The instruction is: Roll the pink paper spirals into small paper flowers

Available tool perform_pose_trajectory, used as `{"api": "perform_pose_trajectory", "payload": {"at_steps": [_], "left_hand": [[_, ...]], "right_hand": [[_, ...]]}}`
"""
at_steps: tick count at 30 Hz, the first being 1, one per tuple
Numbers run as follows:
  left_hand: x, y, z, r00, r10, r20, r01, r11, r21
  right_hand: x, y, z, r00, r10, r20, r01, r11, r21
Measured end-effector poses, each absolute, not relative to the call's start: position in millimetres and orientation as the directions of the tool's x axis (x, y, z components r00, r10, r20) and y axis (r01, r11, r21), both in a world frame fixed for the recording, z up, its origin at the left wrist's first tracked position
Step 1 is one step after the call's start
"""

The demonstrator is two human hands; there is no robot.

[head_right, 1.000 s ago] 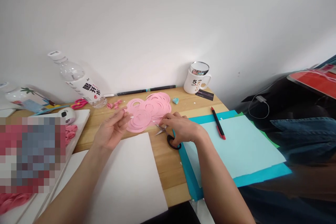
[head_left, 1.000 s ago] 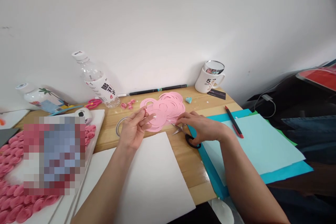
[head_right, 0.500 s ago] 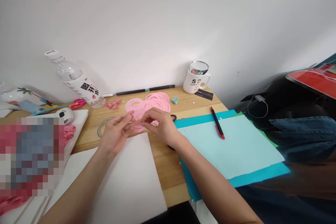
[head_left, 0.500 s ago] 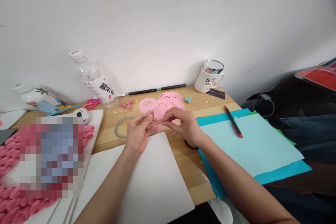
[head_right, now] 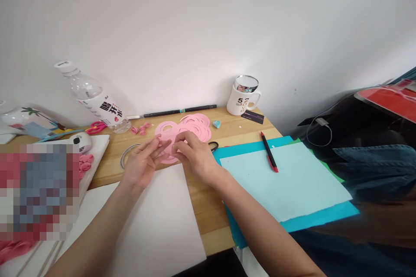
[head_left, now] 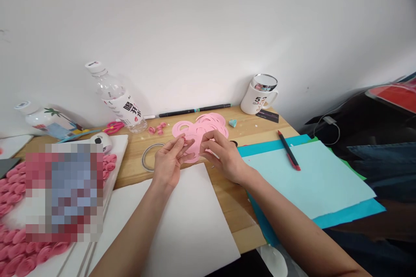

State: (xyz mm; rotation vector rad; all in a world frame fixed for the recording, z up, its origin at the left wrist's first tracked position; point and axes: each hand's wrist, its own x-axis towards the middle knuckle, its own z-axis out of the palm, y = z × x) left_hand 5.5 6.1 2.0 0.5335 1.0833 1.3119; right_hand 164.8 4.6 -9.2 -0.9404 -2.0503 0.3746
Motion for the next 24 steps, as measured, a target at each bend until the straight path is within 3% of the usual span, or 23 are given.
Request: {"api": "perform_pose_trajectory", "payload": {"at_steps": [4, 7, 18, 24], "left_hand": [[10.8, 2.7, -1.2, -0.146, 0.951, -0.274, -0.423, 0.190, 0.886], [18.0, -1.5, -4.3, -0.132, 0.956, -0.261, -0.374, 0.196, 0.907], [22.9, -4.4, -6.0, -0.079, 0.954, -0.289, -0.432, 0.228, 0.873], [20.1, -1.7, -6.9, -0.058, 0.937, -0.343, -0.514, 0.266, 0.815]], "right_hand": [[158.0, 1.2, -3.7, -0.292, 0.820, 0.492, 0.248, 0.562, -0.789], [155.2, 0.8, -3.3, -0.279, 0.866, 0.415, 0.175, 0.470, -0.865], [158.0, 4.3, -5.6, -0.216, 0.897, 0.386, 0.233, 0.431, -0.872], [158.1, -1.1, -1.8, -0.321, 0.837, 0.443, 0.107, 0.497, -0.861]]}}
